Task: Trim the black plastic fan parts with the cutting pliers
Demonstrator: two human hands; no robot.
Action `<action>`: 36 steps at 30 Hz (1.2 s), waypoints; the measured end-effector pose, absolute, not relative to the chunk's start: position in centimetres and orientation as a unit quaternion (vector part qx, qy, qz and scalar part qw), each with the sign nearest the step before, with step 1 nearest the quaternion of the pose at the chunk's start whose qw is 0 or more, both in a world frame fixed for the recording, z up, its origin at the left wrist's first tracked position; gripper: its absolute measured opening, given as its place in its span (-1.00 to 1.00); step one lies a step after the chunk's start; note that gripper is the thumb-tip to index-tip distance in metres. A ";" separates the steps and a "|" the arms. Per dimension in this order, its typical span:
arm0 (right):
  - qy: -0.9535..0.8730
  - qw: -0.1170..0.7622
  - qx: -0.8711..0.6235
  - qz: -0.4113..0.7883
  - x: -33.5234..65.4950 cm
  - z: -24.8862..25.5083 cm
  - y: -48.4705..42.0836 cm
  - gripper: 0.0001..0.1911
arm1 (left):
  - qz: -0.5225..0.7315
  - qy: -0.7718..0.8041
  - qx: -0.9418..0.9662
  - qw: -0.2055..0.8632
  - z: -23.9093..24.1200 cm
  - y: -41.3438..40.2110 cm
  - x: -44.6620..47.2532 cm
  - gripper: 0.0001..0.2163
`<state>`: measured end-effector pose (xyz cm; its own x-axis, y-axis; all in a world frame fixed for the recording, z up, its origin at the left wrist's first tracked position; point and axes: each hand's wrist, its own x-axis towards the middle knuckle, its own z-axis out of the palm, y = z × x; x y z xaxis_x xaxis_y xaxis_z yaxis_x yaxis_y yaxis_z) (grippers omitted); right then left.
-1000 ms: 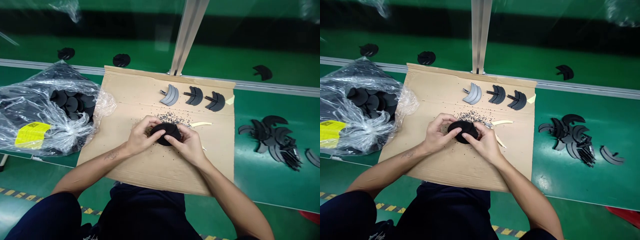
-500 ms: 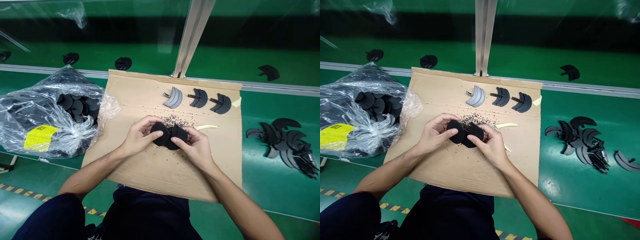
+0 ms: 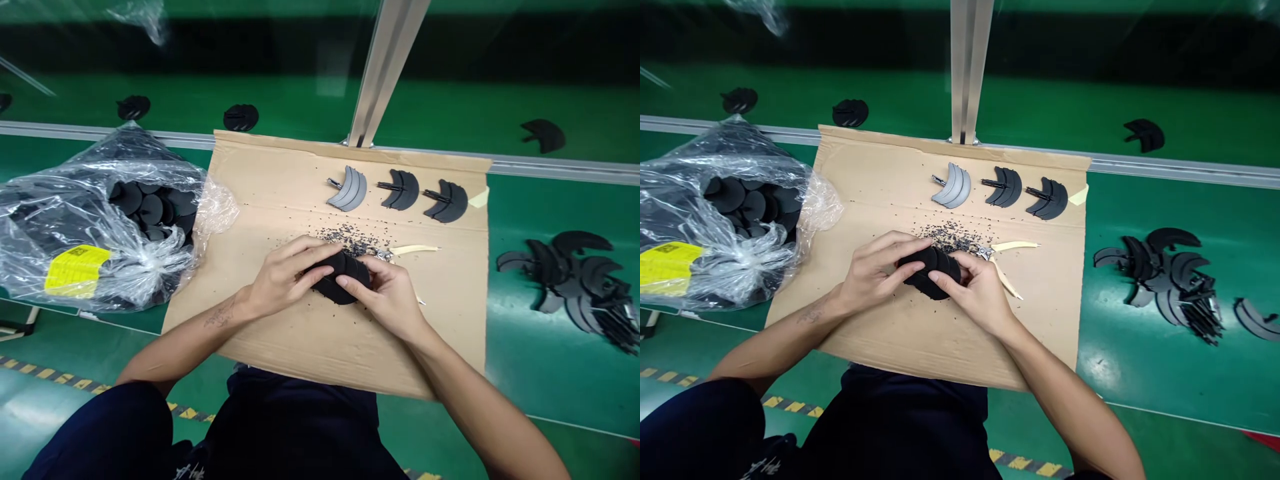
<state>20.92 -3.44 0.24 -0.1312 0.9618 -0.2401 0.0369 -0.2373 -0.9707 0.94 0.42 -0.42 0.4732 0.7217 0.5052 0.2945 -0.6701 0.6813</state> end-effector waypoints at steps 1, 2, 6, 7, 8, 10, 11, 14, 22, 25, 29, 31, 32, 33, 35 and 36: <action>-0.477 0.396 -0.525 0.583 20.9 0.2 -3.5 -0.53 | 0.406 0.312 0.817 0.265 -0.4 0.4 1.0 -0.65; -0.480 0.396 -0.523 0.583 20.9 0.2 -3.5 -0.53 | 0.404 0.314 0.816 0.269 -0.5 0.4 1.0 -0.65; -0.485 0.398 -0.517 0.582 20.8 0.0 -3.6 -0.55 | 0.405 0.322 0.809 0.278 -0.5 0.2 1.2 -0.66; -0.487 0.401 -0.518 0.578 20.8 0.0 -3.7 -0.55 | 0.406 0.325 0.806 0.282 -0.5 0.1 1.2 -0.67; -0.491 0.406 -0.517 0.571 20.8 0.0 -3.7 -0.56 | 0.406 0.331 0.801 0.291 -0.5 0.0 1.2 -0.66; -0.503 0.419 -0.514 0.554 20.7 0.0 -3.8 -0.59 | 0.401 0.356 0.777 0.331 -0.5 -0.1 1.3 -0.64; -0.509 0.426 -0.513 0.545 20.7 0.1 -3.9 -0.60 | 0.397 0.370 0.758 0.362 -0.5 -0.2 1.3 -0.63; -0.533 0.434 -0.515 0.512 20.8 0.1 -4.1 -0.63 | 0.390 0.387 0.701 0.454 -0.6 -0.2 1.4 -0.69; -0.631 0.397 -0.516 0.422 21.2 0.2 -4.2 -0.74 | 0.364 0.376 0.735 0.432 -0.1 -0.2 1.1 -0.78; -0.683 0.375 -0.490 0.390 21.6 0.3 -4.0 -0.80 | 0.356 0.352 0.789 0.356 0.1 -0.2 0.8 -0.80; -0.735 0.394 -0.428 0.348 21.8 0.2 -3.9 -0.87 | 0.381 0.306 0.810 0.326 0.1 0.0 0.7 -0.78; -0.742 0.428 -0.400 0.325 21.8 0.0 -3.9 -0.93 | 0.403 0.284 0.801 0.341 0.1 0.1 0.6 -0.76; -0.743 0.441 -0.391 0.317 21.8 -0.1 -4.0 -0.93 | 0.414 0.274 0.796 0.346 0.1 0.1 0.6 -0.76; -0.744 0.447 -0.386 0.312 21.7 -0.1 -4.0 -0.92 | 0.422 0.266 0.793 0.349 0.1 0.1 0.6 -0.76; -0.750 0.444 -0.384 0.305 21.6 -0.2 -4.1 -0.87 | 0.432 0.252 0.793 0.348 0.1 0.1 0.6 -0.76; -0.753 0.440 -0.385 0.302 21.6 -0.3 -4.1 -0.86 | 0.436 0.248 0.793 0.347 0.1 0.0 0.6 -0.76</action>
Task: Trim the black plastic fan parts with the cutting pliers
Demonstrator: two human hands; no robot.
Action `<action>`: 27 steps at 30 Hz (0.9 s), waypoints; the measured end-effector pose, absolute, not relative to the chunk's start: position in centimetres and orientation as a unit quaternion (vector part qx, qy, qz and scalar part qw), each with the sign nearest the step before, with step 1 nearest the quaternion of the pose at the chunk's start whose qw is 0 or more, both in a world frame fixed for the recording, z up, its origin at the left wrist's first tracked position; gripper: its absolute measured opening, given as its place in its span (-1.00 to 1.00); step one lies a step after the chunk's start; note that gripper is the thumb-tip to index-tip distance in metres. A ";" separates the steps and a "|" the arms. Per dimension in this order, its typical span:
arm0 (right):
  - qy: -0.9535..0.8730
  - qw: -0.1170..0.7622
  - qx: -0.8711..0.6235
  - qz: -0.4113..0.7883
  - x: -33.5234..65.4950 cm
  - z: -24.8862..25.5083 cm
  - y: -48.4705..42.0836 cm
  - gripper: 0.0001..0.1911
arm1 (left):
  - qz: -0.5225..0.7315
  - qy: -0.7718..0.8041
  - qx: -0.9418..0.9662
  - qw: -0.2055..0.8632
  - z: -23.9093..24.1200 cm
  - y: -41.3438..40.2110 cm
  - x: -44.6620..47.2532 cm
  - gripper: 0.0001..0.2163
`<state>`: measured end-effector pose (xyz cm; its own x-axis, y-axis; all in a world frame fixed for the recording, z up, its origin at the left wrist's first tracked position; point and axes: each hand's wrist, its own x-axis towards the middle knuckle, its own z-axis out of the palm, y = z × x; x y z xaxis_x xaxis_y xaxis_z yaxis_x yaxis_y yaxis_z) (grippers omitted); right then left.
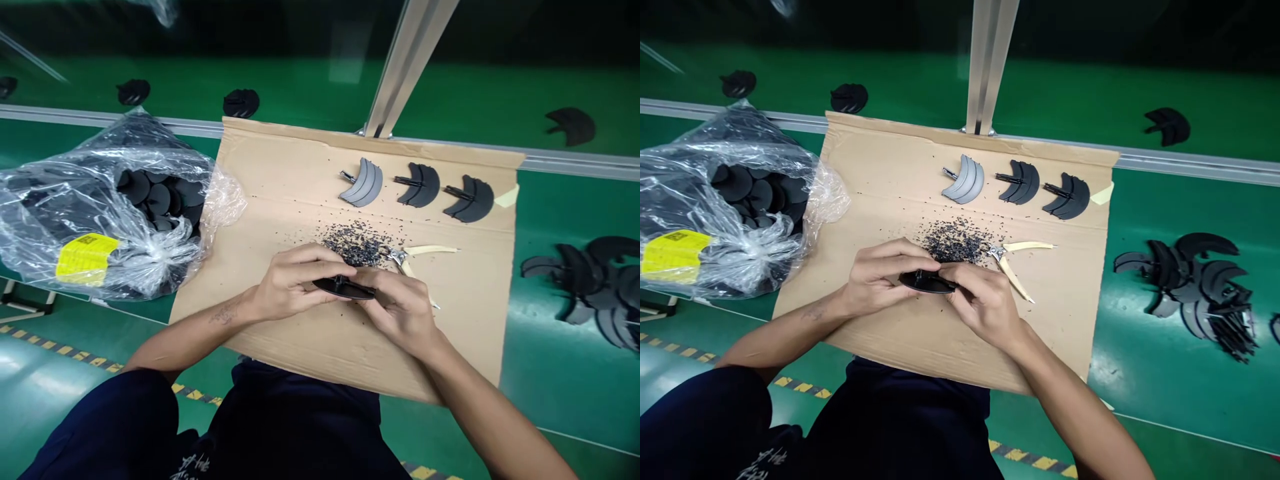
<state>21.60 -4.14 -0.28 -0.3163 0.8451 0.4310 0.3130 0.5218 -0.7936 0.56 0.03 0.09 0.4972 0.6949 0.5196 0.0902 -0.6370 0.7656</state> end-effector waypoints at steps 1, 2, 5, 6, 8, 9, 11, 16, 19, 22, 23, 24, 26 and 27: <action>-0.756 0.439 -0.383 0.299 21.6 -0.3 -4.2 -0.84 | 0.441 0.243 0.792 0.346 0.1 0.0 0.6 -0.75; -0.757 0.440 -0.381 0.296 21.6 -0.4 -4.2 -0.82 | 0.447 0.238 0.790 0.346 0.1 0.0 0.6 -0.73; -0.757 0.452 -0.371 0.292 21.6 -0.5 -4.3 -0.79 | 0.465 0.231 0.779 0.350 0.2 -0.1 0.6 -0.70; -0.758 0.453 -0.368 0.292 21.6 -0.6 -4.3 -0.78 | 0.468 0.230 0.778 0.350 0.2 -0.1 0.6 -0.70; -0.760 0.453 -0.365 0.290 21.5 -0.7 -4.3 -0.78 | 0.467 0.224 0.783 0.343 0.2 -0.1 0.6 -0.71; -0.761 0.452 -0.364 0.289 21.5 -0.7 -4.3 -0.78 | 0.465 0.222 0.788 0.337 0.2 -0.1 0.6 -0.71; -0.760 0.453 -0.368 0.287 21.5 -0.7 -4.3 -0.79 | 0.459 0.223 0.796 0.325 0.1 -0.1 0.5 -0.72; -0.754 0.452 -0.359 0.312 21.2 -0.6 -4.3 -0.81 | 0.457 0.224 0.798 0.323 0.4 -0.3 0.5 -0.75; -0.748 0.458 -0.348 0.331 21.2 -0.6 -4.3 -0.80 | 0.459 0.235 0.794 0.323 0.6 -0.3 0.5 -0.77; -0.749 0.455 -0.359 0.321 21.2 -0.6 -4.4 -0.83 | 0.461 0.230 0.796 0.318 0.6 -0.3 0.6 -0.76; -0.750 0.452 -0.362 0.319 21.2 -0.6 -4.4 -0.85 | 0.462 0.225 0.797 0.317 0.5 -0.3 0.6 -0.76; -0.750 0.449 -0.363 0.322 21.3 -0.6 -4.4 -0.87 | 0.462 0.223 0.798 0.317 0.5 -0.4 0.7 -0.77; -0.746 0.448 -0.362 0.335 21.4 -0.6 -4.4 -0.89 | 0.461 0.229 0.796 0.318 0.5 -0.5 0.7 -0.80; -0.742 0.450 -0.360 0.342 21.4 -0.6 -4.4 -0.89 | 0.462 0.234 0.795 0.318 0.6 -0.5 0.7 -0.81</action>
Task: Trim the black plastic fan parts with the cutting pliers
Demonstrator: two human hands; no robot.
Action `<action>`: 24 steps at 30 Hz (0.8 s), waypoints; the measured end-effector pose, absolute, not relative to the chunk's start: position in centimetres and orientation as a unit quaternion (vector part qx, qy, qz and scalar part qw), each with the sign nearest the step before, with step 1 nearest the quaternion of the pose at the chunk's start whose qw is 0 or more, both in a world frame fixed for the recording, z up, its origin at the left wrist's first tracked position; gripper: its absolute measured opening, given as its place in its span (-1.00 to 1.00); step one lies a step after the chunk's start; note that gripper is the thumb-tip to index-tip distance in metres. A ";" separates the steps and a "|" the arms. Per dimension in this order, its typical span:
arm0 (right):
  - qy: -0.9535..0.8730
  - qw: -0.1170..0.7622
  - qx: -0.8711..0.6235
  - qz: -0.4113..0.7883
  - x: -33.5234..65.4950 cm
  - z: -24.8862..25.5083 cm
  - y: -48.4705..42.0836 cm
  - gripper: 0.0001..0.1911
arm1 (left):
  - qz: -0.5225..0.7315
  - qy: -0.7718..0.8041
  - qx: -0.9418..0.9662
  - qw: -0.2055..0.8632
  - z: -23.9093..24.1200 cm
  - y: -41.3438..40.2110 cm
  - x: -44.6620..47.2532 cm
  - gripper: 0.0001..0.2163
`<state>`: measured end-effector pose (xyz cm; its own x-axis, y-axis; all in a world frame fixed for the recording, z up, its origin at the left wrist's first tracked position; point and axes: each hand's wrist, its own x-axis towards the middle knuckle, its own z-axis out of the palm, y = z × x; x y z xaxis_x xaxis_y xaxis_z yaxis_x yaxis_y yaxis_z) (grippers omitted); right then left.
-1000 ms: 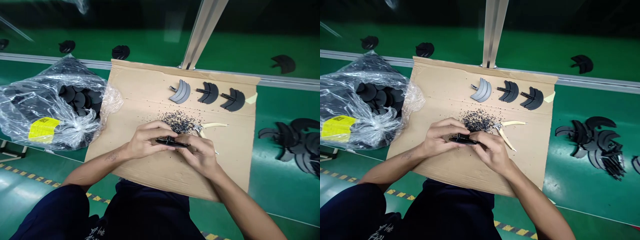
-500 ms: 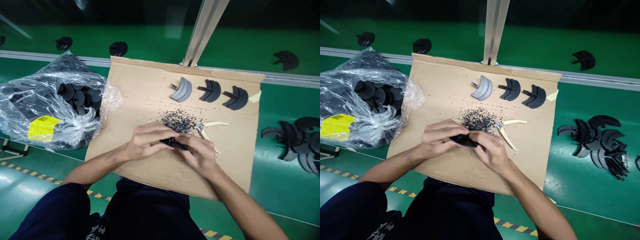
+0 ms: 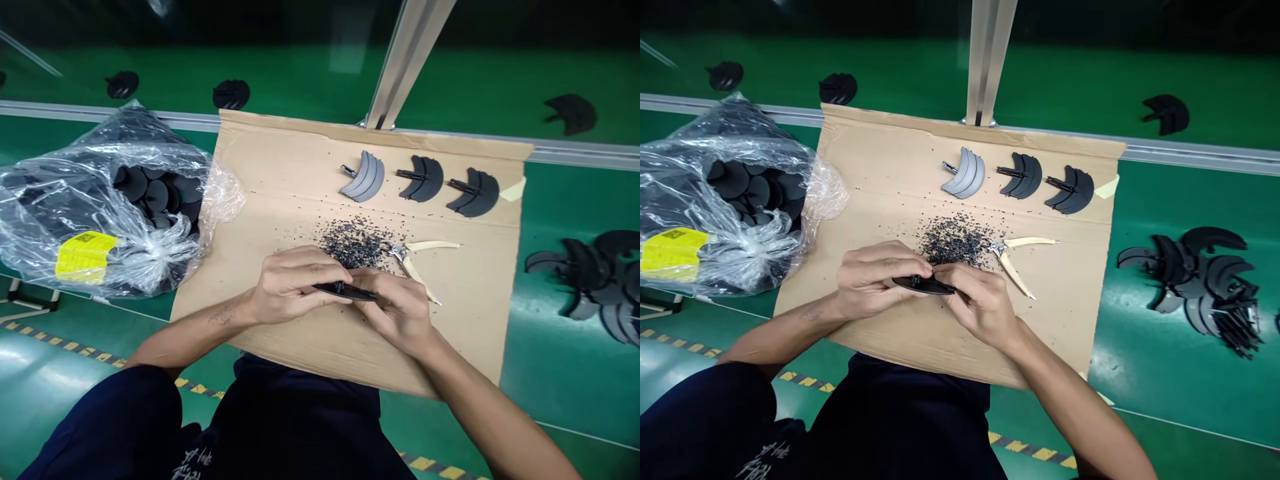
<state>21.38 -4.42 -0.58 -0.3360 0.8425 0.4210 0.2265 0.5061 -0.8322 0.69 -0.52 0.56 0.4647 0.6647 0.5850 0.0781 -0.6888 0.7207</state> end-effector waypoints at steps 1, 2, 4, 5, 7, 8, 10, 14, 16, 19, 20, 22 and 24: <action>-0.739 0.451 -0.359 0.348 21.4 -0.6 -4.4 -0.89 | 0.461 0.237 0.794 0.317 0.6 -0.6 0.7 -0.82; -0.737 0.451 -0.359 0.352 21.4 -0.6 -4.5 -0.90 | 0.460 0.239 0.794 0.316 0.6 -0.6 0.7 -0.81; -0.734 0.454 -0.362 0.352 21.4 -0.7 -4.5 -0.91 | 0.459 0.235 0.794 0.322 0.6 -0.6 0.7 -0.79; -0.731 0.457 -0.364 0.353 21.3 -0.7 -4.6 -0.92 | 0.458 0.232 0.792 0.329 0.6 -0.5 0.7 -0.77; -0.718 0.469 -0.369 0.358 21.1 -0.8 -4.5 -0.94 | 0.455 0.228 0.786 0.351 0.5 -0.4 0.7 -0.73; -0.711 0.474 -0.371 0.363 21.0 -0.7 -4.4 -0.95 | 0.452 0.229 0.783 0.361 0.5 -0.4 0.7 -0.72; -0.714 0.466 -0.370 0.368 21.2 -0.3 -4.0 -0.95 | 0.448 0.239 0.775 0.375 0.5 -0.4 0.7 -0.74; -0.792 0.360 -0.387 0.306 23.9 1.0 -2.7 -0.69 | 0.448 0.280 0.758 0.382 0.4 -0.3 0.5 -0.78; -0.821 0.280 -0.435 0.242 26.2 1.5 -2.4 -0.53 | 0.455 0.301 0.749 0.376 0.2 -0.1 0.5 -0.78; -0.829 0.165 -0.514 0.146 29.5 1.3 -2.4 -0.35 | 0.473 0.317 0.740 0.359 -0.2 0.3 0.5 -0.79; -0.829 0.141 -0.528 0.122 30.3 1.1 -2.5 -0.33 | 0.477 0.319 0.738 0.356 -0.3 0.4 0.5 -0.79; -0.828 0.122 -0.539 0.097 31.2 0.8 -2.7 -0.37 | 0.482 0.323 0.735 0.351 -0.5 0.6 0.5 -0.80; -0.827 0.140 -0.535 0.098 31.1 1.0 -2.7 -0.46 | 0.485 0.323 0.735 0.346 -0.5 0.7 0.5 -0.79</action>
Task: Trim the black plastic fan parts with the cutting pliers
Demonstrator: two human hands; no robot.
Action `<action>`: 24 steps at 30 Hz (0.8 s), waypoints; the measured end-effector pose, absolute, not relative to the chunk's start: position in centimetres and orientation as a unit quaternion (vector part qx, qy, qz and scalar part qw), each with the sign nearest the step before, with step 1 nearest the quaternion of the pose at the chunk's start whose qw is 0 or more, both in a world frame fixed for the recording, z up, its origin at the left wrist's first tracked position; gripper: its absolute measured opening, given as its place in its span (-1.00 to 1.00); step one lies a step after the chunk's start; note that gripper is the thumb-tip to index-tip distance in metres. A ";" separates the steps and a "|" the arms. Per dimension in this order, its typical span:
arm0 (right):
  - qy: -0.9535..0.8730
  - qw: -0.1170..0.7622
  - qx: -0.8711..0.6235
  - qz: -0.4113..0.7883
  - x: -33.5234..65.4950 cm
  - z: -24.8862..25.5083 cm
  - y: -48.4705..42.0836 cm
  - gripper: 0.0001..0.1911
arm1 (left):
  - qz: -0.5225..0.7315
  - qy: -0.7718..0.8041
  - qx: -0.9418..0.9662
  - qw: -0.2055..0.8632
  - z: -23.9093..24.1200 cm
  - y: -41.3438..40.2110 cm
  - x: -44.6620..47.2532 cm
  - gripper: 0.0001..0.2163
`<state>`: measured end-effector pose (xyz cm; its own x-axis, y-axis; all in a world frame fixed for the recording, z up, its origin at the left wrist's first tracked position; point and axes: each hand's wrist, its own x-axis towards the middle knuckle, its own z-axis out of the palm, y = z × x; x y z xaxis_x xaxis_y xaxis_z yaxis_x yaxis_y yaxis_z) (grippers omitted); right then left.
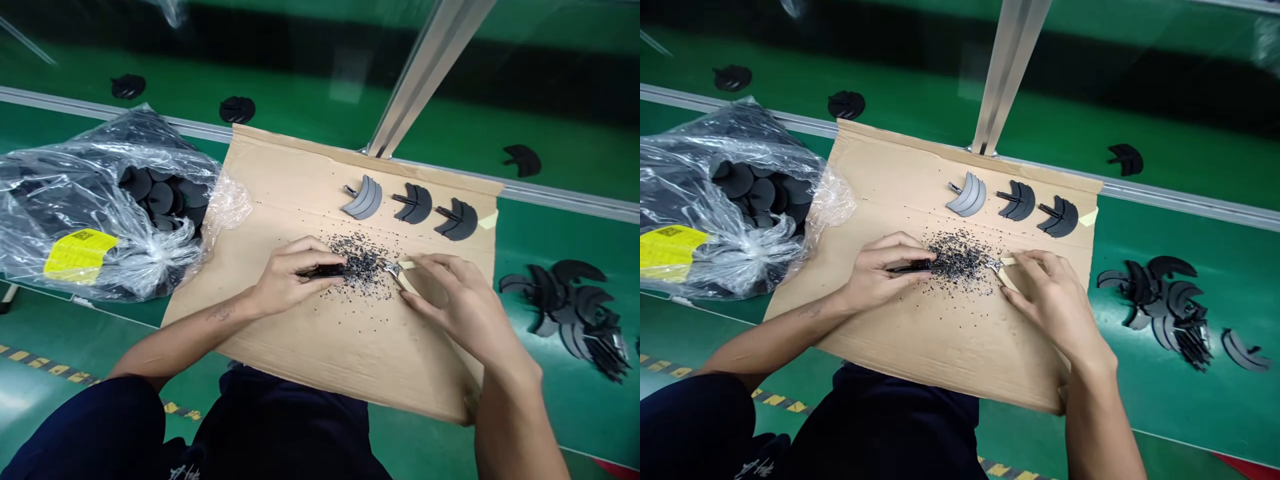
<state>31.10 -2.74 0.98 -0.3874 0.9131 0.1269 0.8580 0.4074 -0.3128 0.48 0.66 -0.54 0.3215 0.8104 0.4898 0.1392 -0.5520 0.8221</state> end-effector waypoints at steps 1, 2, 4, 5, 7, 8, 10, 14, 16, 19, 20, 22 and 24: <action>-0.825 0.162 -0.532 0.102 30.8 1.3 -2.7 -0.50 | 0.485 0.321 0.737 0.344 -0.5 0.7 0.5 -0.78; -0.824 0.189 -0.525 0.105 30.4 1.7 -2.5 -0.54 | 0.485 0.320 0.739 0.340 -0.5 0.7 0.4 -0.77; -0.817 0.248 -0.511 0.103 29.2 2.6 -2.1 -0.57 | 0.487 0.316 0.744 0.331 -0.4 0.7 0.4 -0.76; -0.815 0.272 -0.501 0.105 28.6 2.9 -1.9 -0.58 | 0.487 0.314 0.746 0.327 -0.3 0.7 0.4 -0.76; -0.810 0.303 -0.484 0.132 27.2 3.2 -1.5 -0.63 | 0.486 0.314 0.750 0.321 -0.2 0.8 0.3 -0.79; -0.805 0.311 -0.479 0.158 26.5 3.0 -1.4 -0.66 | 0.485 0.314 0.751 0.319 -0.2 0.8 0.3 -0.80; -0.793 0.319 -0.473 0.216 25.3 2.4 -1.2 -0.70 | 0.480 0.316 0.753 0.320 -0.3 0.9 0.3 -0.81; -0.785 0.326 -0.450 0.273 24.1 0.7 -1.7 -0.71 | 0.473 0.315 0.757 0.323 -0.7 1.0 0.2 -0.81; -0.791 0.338 -0.434 0.268 24.1 0.3 -2.0 -0.65 | 0.467 0.316 0.759 0.325 -0.8 1.0 0.2 -0.81; -0.805 0.342 -0.418 0.245 24.6 0.1 -2.2 -0.57 | 0.460 0.313 0.763 0.329 -1.0 1.1 0.1 -0.79; -0.810 0.340 -0.415 0.236 24.7 0.0 -2.3 -0.54 | 0.458 0.309 0.765 0.331 -1.0 1.0 0.1 -0.78; -0.818 0.339 -0.410 0.219 24.9 -0.2 -2.3 -0.52 | 0.457 0.301 0.768 0.333 -0.9 1.0 0.0 -0.77; -0.823 0.339 -0.404 0.209 25.0 -0.5 -2.3 -0.51 | 0.457 0.293 0.770 0.336 -0.8 1.0 0.1 -0.77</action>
